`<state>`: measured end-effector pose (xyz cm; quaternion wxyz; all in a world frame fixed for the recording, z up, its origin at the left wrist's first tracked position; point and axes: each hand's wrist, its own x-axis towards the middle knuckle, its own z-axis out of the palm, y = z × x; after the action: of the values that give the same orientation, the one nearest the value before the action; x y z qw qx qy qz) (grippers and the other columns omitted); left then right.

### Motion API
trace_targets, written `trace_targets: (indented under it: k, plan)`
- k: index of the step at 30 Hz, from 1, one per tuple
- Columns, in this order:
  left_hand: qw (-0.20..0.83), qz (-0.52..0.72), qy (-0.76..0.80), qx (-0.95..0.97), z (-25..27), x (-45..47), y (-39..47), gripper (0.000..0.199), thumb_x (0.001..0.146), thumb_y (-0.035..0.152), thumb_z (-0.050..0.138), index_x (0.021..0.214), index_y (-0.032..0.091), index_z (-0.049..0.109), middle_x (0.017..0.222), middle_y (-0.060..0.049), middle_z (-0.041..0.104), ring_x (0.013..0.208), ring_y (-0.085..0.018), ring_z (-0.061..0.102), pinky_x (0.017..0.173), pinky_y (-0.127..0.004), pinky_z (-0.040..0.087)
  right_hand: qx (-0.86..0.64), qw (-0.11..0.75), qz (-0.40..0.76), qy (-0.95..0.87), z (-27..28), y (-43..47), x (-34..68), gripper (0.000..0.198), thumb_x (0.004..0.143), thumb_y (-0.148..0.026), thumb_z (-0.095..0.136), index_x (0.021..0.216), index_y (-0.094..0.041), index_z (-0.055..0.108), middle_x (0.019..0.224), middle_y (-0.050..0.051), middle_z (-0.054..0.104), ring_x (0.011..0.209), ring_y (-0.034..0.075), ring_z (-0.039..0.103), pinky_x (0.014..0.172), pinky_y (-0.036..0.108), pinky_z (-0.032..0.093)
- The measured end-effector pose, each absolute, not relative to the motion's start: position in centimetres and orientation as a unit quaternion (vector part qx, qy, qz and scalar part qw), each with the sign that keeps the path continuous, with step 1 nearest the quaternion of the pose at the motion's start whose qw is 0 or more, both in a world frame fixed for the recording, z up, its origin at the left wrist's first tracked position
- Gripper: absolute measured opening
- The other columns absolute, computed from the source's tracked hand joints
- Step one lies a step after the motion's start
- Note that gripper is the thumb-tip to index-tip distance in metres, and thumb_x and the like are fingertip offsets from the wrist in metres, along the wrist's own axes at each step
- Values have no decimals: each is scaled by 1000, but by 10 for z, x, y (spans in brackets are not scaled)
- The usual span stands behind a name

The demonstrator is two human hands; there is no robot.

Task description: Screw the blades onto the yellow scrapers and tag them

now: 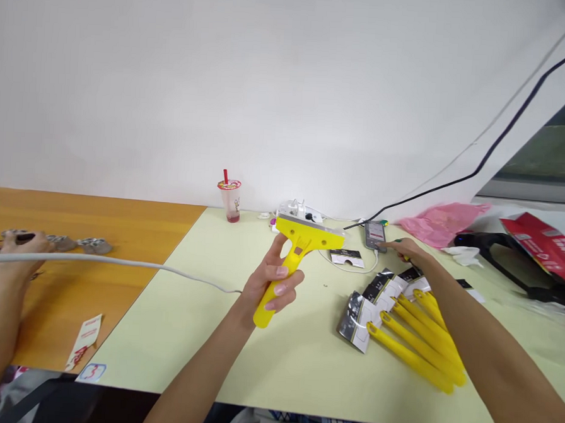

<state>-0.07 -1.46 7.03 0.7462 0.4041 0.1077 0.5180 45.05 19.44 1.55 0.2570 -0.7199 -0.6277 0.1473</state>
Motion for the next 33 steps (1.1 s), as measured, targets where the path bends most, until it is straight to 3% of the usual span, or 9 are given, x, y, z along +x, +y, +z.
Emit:
trace_targets:
  k: [5, 20, 26, 33]
  plan:
    - [752, 513, 84, 405, 71, -4, -19, 83, 80, 34, 82, 158, 49, 56, 152, -8, 59, 52, -3, 34, 27, -16, 19, -744, 219, 245, -581, 20, 192, 447, 66, 65, -74, 86, 48, -35, 36, 45, 7, 47, 48, 22, 43, 57, 49, 37]
    - [742, 521, 94, 411, 69, -7, -17, 80, 81, 35, 82, 156, 48, 58, 151, -8, 60, 53, -3, 35, 29, -15, 20, -738, 242, 271, -569, 27, 182, 437, 67, 58, -78, 87, 54, -35, 36, 44, 4, 44, 49, 22, 40, 56, 49, 32]
    - [764, 516, 115, 370, 71, -4, -14, 78, 81, 30, 83, 154, 44, 61, 153, -9, 60, 58, -4, 38, 33, -13, 27, -769, 239, 271, -528, 25, 187, 438, 60, 68, -56, 91, 51, -34, 38, 46, 5, 46, 50, 21, 41, 57, 47, 32]
    - [806, 492, 198, 264, 38, -19, 11, 82, 87, 11, 78, 161, 35, 54, 152, -15, 62, 67, -4, 53, 44, -9, 38, -779, 272, 241, -512, 32, 184, 428, 47, 87, -51, 84, 64, -27, 51, 57, 2, 49, 63, 19, 46, 63, 43, 39]
